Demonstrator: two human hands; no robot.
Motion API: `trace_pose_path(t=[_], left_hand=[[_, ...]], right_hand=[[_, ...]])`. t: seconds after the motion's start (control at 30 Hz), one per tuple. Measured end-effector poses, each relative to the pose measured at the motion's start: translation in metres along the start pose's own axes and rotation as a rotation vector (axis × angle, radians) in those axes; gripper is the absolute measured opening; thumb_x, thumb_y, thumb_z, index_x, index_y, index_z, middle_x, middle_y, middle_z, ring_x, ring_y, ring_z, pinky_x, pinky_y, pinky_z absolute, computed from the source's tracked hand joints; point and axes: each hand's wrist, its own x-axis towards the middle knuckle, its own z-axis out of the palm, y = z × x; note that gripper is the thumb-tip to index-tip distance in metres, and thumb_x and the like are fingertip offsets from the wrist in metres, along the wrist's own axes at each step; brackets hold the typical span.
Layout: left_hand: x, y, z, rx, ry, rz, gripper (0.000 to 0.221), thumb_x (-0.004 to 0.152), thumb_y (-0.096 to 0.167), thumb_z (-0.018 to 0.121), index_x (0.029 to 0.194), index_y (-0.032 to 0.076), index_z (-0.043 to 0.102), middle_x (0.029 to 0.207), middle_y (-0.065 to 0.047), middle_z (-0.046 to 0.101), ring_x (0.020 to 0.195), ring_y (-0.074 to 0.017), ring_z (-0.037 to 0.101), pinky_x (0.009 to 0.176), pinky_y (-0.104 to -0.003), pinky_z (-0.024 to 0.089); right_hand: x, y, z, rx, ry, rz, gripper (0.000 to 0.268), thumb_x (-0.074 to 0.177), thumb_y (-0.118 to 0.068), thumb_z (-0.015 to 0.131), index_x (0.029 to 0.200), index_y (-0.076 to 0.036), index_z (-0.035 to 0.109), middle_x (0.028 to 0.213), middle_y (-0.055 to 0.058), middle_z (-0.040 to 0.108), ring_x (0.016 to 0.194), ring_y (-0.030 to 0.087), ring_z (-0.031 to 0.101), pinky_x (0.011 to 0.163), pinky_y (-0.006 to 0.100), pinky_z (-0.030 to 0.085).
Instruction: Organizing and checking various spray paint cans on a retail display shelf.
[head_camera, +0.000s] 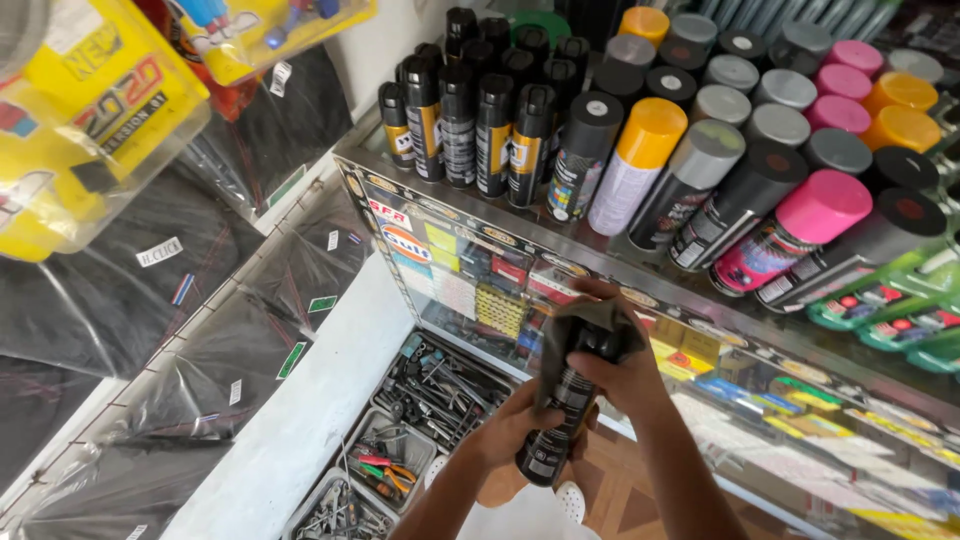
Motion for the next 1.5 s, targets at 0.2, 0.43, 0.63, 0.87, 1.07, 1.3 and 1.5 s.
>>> trace_pose_path(t=[0.2, 0.43, 0.63, 0.87, 1.07, 1.3, 1.5], left_hand=[[-0.015, 0.049, 0.027, 0.587, 0.359, 0.202, 0.064, 0.092, 0.003, 0.06, 0.153, 0.007, 0.038, 0.124, -0.011, 0.065, 0.093, -0.0144, 0.059, 0.077, -0.028, 0.05], [-0.05, 0.083, 0.007, 0.817, 0.464, 0.264, 0.067, 0.088, 0.009, 0.061, 0.151, 0.005, 0.038, 0.126, -0.012, 0.065, 0.105, -0.019, 0.06, 0.089, -0.033, 0.05], [-0.079, 0.122, -0.018, 0.839, 0.402, 0.229, 0.065, 0.086, 0.008, 0.064, 0.148, 0.004, 0.042, 0.12, -0.013, 0.067, 0.095, -0.0194, 0.062, 0.081, -0.034, 0.052], [-0.088, 0.151, -0.072, 0.68, 0.363, 0.159, 0.067, 0.093, 0.012, 0.059, 0.155, 0.004, 0.034, 0.133, -0.013, 0.06, 0.103, -0.0197, 0.057, 0.089, -0.033, 0.047], [-0.076, 0.158, -0.123, 0.528, 0.242, 0.3, 0.07, 0.088, -0.001, 0.054, 0.155, 0.005, 0.034, 0.142, -0.012, 0.052, 0.125, -0.0211, 0.048, 0.108, -0.033, 0.037], [-0.078, 0.168, -0.103, 0.721, 0.163, 0.337, 0.066, 0.098, 0.008, 0.063, 0.157, 0.005, 0.033, 0.124, -0.013, 0.061, 0.115, -0.0201, 0.057, 0.098, -0.044, 0.048], [-0.081, 0.188, -0.118, 0.813, 0.201, 0.337, 0.09, 0.073, -0.003, 0.059, 0.156, 0.004, 0.024, 0.133, -0.018, 0.057, 0.102, -0.0238, 0.06, 0.078, -0.031, 0.053]], right_hand=[[-0.014, 0.009, 0.076, -0.847, 0.193, -0.364, 0.062, 0.103, -0.004, 0.049, 0.158, 0.007, 0.023, 0.162, 0.03, 0.037, 0.143, 0.039, 0.05, 0.114, 0.044, 0.044], [0.03, 0.031, 0.082, -0.981, -0.117, -0.517, 0.059, 0.092, -0.018, 0.058, 0.145, 0.006, 0.049, 0.16, 0.027, 0.038, 0.145, 0.045, 0.045, 0.121, 0.054, 0.033], [0.059, 0.037, 0.131, -0.733, 0.073, -0.532, 0.042, 0.093, -0.014, 0.059, 0.132, 0.004, 0.055, 0.138, 0.021, 0.055, 0.12, 0.033, 0.058, 0.104, 0.043, 0.047], [0.055, 0.093, 0.157, -0.695, 0.404, -0.357, 0.035, 0.102, -0.004, 0.055, 0.136, 0.004, 0.057, 0.136, 0.015, 0.065, 0.109, 0.022, 0.066, 0.094, 0.03, 0.052], [0.037, 0.123, 0.181, -0.843, 0.143, -0.436, 0.039, 0.101, -0.008, 0.05, 0.137, 0.008, 0.053, 0.158, 0.03, 0.043, 0.148, 0.046, 0.044, 0.12, 0.054, 0.036], [0.095, 0.101, 0.17, -1.091, 0.253, -0.774, 0.055, 0.103, -0.032, 0.05, 0.136, 0.012, 0.059, 0.149, 0.034, 0.049, 0.144, 0.055, 0.04, 0.122, 0.062, 0.027], [0.05, 0.141, 0.18, -1.222, 0.185, -0.696, 0.04, 0.094, -0.011, 0.054, 0.129, 0.008, 0.061, 0.139, 0.026, 0.059, 0.134, 0.05, 0.054, 0.121, 0.063, 0.036]])
